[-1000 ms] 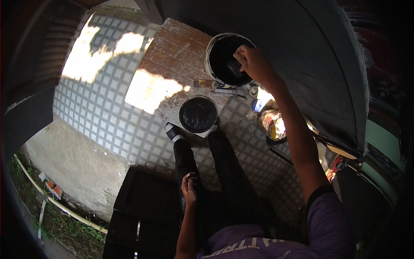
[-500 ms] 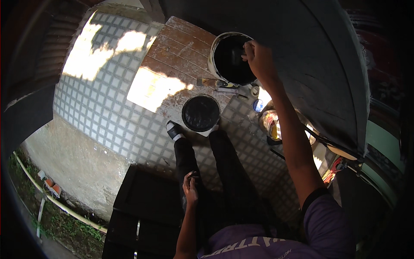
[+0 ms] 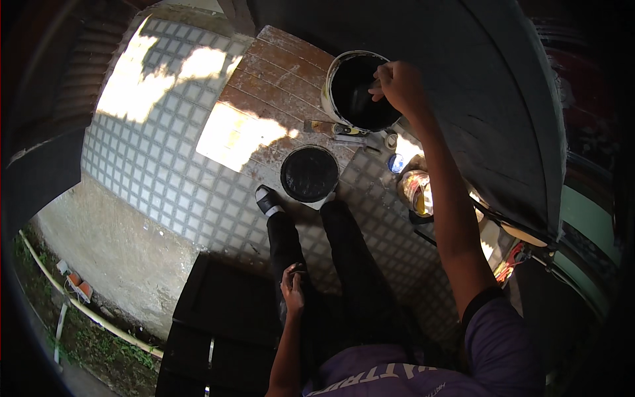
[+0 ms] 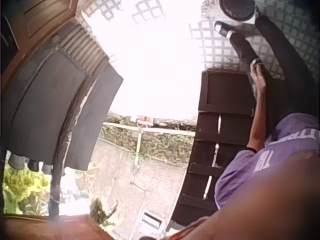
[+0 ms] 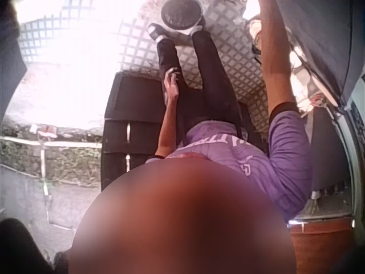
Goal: Painting a wooden gate with a dark colored paint using a brush.
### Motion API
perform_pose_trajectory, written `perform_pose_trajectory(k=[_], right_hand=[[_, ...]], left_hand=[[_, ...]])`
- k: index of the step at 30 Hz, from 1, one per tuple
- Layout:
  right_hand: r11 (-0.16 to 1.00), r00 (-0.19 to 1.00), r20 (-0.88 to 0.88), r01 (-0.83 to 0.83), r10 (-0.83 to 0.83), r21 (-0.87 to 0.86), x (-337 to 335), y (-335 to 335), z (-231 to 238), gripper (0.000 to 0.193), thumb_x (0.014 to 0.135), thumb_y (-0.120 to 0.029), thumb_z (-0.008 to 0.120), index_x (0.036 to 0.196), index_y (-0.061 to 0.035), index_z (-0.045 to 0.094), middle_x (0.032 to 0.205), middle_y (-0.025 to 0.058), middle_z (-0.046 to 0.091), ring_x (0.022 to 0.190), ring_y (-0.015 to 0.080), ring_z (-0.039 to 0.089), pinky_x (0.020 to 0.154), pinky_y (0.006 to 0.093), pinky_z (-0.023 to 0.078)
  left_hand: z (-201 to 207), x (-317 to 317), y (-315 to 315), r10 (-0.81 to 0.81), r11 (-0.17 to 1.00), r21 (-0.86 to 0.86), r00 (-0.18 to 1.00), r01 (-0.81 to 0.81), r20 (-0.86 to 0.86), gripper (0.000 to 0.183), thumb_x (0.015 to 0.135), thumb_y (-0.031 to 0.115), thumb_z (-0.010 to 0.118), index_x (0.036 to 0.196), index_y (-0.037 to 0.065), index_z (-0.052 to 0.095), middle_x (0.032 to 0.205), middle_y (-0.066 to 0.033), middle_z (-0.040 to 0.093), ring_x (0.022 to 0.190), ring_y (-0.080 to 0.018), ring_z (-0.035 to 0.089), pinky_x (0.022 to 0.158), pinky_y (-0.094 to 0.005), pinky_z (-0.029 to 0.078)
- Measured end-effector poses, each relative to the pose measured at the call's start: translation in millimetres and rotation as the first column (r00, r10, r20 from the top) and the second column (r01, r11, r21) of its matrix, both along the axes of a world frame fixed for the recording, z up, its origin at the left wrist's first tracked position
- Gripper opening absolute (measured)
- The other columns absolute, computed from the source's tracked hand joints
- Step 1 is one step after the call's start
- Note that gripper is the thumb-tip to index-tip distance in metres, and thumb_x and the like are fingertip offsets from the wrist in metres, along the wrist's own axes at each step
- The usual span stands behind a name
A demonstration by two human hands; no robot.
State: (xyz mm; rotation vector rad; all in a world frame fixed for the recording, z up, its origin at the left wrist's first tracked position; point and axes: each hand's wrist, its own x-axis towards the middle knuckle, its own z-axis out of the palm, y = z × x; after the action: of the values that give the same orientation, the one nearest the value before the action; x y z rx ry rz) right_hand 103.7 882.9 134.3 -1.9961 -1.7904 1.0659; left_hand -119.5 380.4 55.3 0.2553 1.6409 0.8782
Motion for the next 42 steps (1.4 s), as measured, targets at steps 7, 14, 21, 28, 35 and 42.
perform_pose_trajectory(k=[7, 14, 21, 28, 35, 42], right_hand=[[0.98, 0.992, 0.037, -0.113, 0.12, -0.166, 5, 3, -3, 0.032, 0.102, -0.017, 0.048, 0.098, 0.0115, 0.063, 0.082, 0.0197, 0.071, 0.071, 0.0226, 0.074, 0.061, 0.0282, 0.058], [0.992, 0.988, 0.078, -0.129, 0.13, -0.014, 10, -5, -6, 0.03, 0.101, -0.015, 0.051, 0.1, 0.0117, 0.064, 0.084, 0.02, 0.071, 0.071, 0.0223, 0.074, 0.065, 0.0299, 0.059], [0.983, 0.983, 0.055, -0.171, 0.174, -0.063, 6, -4, -12, 0.029, 0.1, -0.014, 0.054, 0.105, 0.0119, 0.064, 0.082, 0.0194, 0.071, 0.073, 0.0211, 0.074, 0.066, 0.0284, 0.058], [0.974, 0.998, 0.059, 0.021, -0.035, 0.225, -1, -52, 44, 0.015, 0.091, -0.01, 0.066, 0.1, 0.0008, 0.072, 0.078, 0.0139, 0.073, 0.072, 0.02, 0.074, 0.063, 0.0281, 0.058], [0.73, 0.928, -0.09, 0.343, -0.362, 0.591, 5, -197, 98, 0.021, 0.083, -0.001, 0.076, 0.102, 0.0026, 0.069, 0.091, 0.0123, 0.072, 0.073, 0.0167, 0.071, 0.061, 0.0241, 0.059], [0.908, 0.922, -0.308, 0.321, -0.235, 0.269, -43, -285, 2, 0.029, 0.079, 0.004, 0.076, 0.106, -0.0002, 0.067, 0.101, 0.0133, 0.068, 0.088, 0.0222, 0.068, 0.073, 0.0293, 0.056]], left_hand=[[4, 1, 3, -0.019, 0.999, -0.027, 1.0, 0.019, 0.014, 0.026, 0.097, 0.004, 0.051, 0.121, -0.001, 0.059, 0.11, -0.0085, 0.067, 0.097, -0.0143, 0.062, 0.087, -0.0269, 0.047], [4, 4, 5, -0.013, 0.999, -0.031, 1.0, 0.013, 0.027, 0.025, 0.097, 0.005, 0.051, 0.12, -0.001, 0.059, 0.109, -0.0092, 0.067, 0.097, -0.014, 0.063, 0.087, -0.0271, 0.048], [2, 2, 3, -0.034, 0.999, -0.006, 0.999, 0.034, 0.014, 0.026, 0.097, 0.005, 0.052, 0.121, -0.001, 0.059, 0.11, -0.0101, 0.067, 0.097, -0.0143, 0.063, 0.088, -0.0272, 0.047], [1, 4, 5, -0.027, 0.999, -0.036, 0.999, 0.028, 0.024, 0.026, 0.097, 0.005, 0.051, 0.121, -0.001, 0.058, 0.112, -0.0109, 0.067, 0.098, -0.0157, 0.063, 0.09, -0.0285, 0.047], [2, -3, 7, -0.087, 0.996, -0.036, 0.996, 0.087, -0.011, 0.026, 0.096, 0.005, 0.052, 0.12, -0.003, 0.059, 0.111, -0.012, 0.068, 0.099, -0.0166, 0.063, 0.092, -0.0297, 0.047], [7, -13, 12, -0.111, 0.992, -0.064, 0.994, 0.11, -0.016, 0.027, 0.095, 0.003, 0.053, 0.12, -0.003, 0.059, 0.111, -0.0109, 0.069, 0.097, -0.016, 0.065, 0.09, -0.03, 0.048]])
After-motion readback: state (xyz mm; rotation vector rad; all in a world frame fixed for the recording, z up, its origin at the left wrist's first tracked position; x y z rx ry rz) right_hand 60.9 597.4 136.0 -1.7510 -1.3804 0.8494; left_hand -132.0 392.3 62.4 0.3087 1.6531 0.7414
